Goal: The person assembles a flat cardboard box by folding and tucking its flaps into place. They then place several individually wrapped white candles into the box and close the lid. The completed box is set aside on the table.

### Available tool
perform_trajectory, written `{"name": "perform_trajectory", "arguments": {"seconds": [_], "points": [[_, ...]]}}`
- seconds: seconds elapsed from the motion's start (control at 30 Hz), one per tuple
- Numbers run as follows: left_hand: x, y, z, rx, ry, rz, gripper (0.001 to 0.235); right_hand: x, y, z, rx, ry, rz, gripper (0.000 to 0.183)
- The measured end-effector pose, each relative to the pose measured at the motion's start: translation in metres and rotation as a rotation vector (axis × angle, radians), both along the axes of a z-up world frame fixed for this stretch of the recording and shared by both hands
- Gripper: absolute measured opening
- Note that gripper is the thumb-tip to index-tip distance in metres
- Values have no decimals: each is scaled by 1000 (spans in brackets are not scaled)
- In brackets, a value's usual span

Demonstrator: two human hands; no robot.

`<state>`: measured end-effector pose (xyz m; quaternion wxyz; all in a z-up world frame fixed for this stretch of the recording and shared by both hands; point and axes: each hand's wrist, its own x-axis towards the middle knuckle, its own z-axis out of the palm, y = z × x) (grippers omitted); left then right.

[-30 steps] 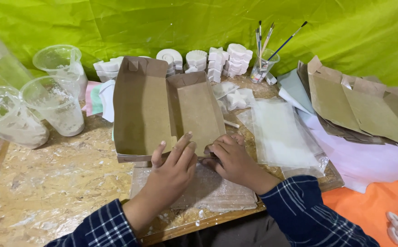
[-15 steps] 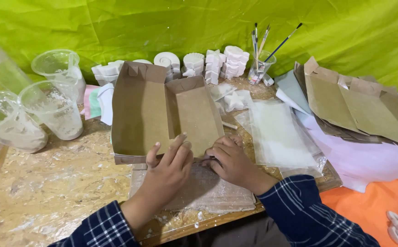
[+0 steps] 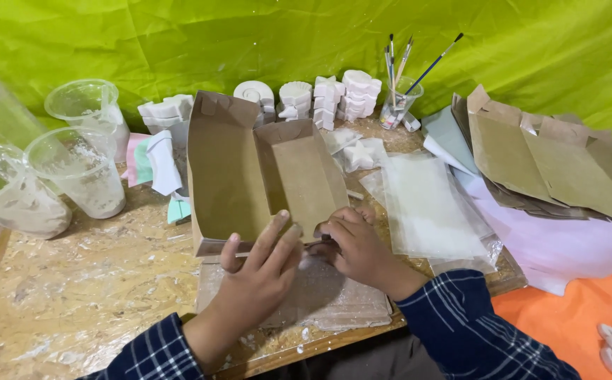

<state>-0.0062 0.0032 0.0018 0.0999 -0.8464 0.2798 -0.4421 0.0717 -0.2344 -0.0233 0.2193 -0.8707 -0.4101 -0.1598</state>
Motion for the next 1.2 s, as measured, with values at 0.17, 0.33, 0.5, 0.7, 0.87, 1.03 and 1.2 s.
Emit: {"name": "perform_trajectory", "arguments": {"seconds": [0.17,0.33,0.5,0.7,0.87,1.03,1.2], "points": [[-3,-1,0,63,115,64,41,2,-5,-8,-1,15,-82,20],[-6,-13,-11,122,204,9,12,0,-2,-4,14,-40,-10,15],[-16,-15,9,172,127,133,35,2,-3,-11,-3,-125,59,16],[-7,-10,-4,168,129,154,36,3,-8,-13,82,-84,105,55],[-14,-3,1,85,251,-53,48,10,-17,17,589,-82,-32,56],[-20,0,15,211,110,-234,41,16,-31,24,760,-102,-258,54],[-7,22,30,408,-8,-228,59,27,-49,48,1657,454,-300,76]]}}
